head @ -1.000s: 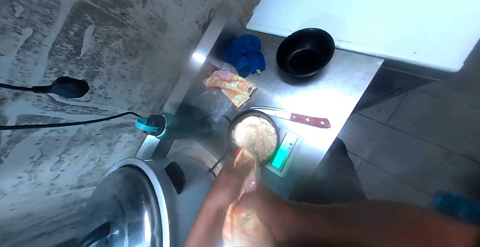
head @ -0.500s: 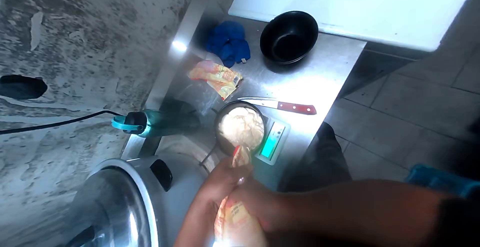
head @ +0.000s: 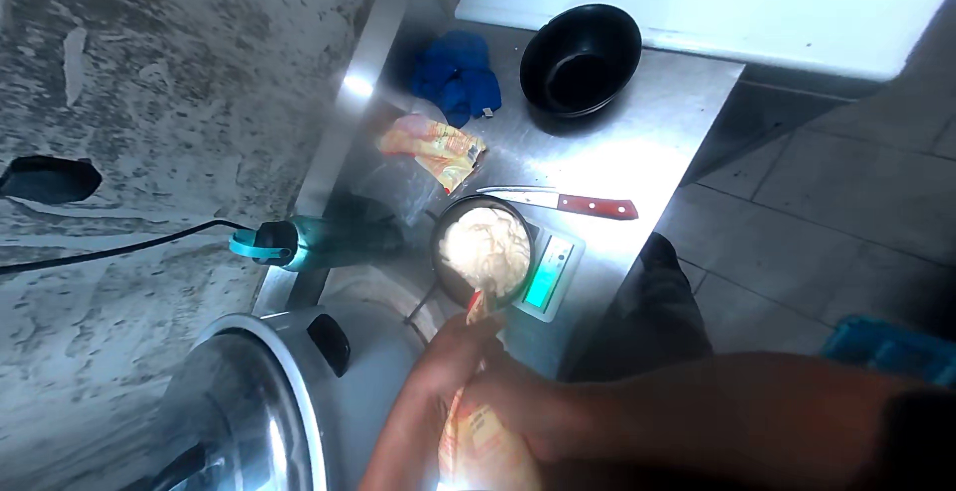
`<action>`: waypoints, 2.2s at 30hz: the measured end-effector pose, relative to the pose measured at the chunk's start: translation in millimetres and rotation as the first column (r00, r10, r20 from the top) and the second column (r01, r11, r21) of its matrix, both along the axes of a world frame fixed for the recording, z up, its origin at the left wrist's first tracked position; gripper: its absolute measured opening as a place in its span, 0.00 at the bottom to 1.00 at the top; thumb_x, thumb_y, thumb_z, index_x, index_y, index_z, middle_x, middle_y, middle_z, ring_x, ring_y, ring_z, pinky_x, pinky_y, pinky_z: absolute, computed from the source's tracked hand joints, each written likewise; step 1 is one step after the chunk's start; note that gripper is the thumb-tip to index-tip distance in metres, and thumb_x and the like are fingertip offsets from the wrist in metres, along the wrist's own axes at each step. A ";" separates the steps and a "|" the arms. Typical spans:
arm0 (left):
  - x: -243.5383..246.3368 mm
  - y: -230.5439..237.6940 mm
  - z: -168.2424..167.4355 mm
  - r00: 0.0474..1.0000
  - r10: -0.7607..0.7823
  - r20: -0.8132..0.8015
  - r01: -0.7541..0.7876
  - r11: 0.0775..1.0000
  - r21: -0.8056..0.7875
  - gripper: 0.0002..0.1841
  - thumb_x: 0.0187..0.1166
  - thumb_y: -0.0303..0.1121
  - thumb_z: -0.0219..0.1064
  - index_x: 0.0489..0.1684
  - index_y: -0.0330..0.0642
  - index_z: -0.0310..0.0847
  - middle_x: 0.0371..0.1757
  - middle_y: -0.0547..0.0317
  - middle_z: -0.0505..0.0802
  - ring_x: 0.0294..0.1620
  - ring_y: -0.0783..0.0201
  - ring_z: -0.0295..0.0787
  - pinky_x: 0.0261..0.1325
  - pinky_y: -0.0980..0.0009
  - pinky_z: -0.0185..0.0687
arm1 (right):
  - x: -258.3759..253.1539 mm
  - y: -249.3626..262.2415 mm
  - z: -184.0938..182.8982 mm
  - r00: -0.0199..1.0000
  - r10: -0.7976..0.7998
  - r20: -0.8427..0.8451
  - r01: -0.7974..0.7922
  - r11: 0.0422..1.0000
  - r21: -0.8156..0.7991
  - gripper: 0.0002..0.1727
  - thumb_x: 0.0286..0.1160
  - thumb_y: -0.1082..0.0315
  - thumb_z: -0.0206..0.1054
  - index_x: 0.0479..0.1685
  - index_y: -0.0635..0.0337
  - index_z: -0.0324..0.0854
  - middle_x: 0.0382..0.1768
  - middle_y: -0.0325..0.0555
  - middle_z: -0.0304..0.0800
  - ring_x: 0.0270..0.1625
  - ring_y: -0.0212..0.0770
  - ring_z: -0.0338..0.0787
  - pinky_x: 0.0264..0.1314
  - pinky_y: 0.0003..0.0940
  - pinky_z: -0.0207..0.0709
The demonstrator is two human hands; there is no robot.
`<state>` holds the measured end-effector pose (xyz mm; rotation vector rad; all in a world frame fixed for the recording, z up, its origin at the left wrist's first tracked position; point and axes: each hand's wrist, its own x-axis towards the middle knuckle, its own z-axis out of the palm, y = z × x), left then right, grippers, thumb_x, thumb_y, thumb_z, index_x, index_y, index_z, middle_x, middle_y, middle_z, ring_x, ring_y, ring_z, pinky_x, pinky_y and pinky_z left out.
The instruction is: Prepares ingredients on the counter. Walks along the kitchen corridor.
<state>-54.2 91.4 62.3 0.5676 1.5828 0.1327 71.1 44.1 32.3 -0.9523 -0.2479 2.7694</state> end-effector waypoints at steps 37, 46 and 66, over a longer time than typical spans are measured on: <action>3.9 -37.2 18.7 0.997 0.047 -0.068 -0.023 0.952 0.307 0.20 0.94 0.40 0.47 0.57 0.34 0.81 0.38 0.52 0.93 0.38 0.62 0.93 0.44 0.65 0.92 | 24.0 2.1 -5.5 0.987 -0.079 0.142 0.011 0.905 0.426 0.17 0.86 0.59 0.57 0.62 0.57 0.81 0.46 0.44 0.92 0.49 0.35 0.93 0.56 0.39 0.88; 3.0 -55.5 7.1 0.999 0.012 -0.043 0.002 0.948 0.319 0.20 0.94 0.41 0.47 0.57 0.35 0.82 0.38 0.50 0.94 0.40 0.60 0.94 0.48 0.61 0.93 | 17.7 0.6 1.1 0.792 -0.059 0.607 -0.317 0.811 0.492 0.23 0.87 0.49 0.53 0.52 0.57 0.87 0.54 0.51 0.86 0.64 0.51 0.83 0.67 0.56 0.75; -22.9 -43.6 7.6 0.935 -0.187 0.302 0.049 0.910 0.411 0.08 0.83 0.32 0.66 0.52 0.40 0.83 0.39 0.59 0.96 0.38 0.65 0.95 0.46 0.64 0.94 | 29.6 16.7 8.6 0.789 -0.421 0.448 0.149 0.838 0.525 0.08 0.74 0.60 0.70 0.34 0.54 0.89 0.27 0.35 0.89 0.33 0.29 0.89 0.40 0.30 0.84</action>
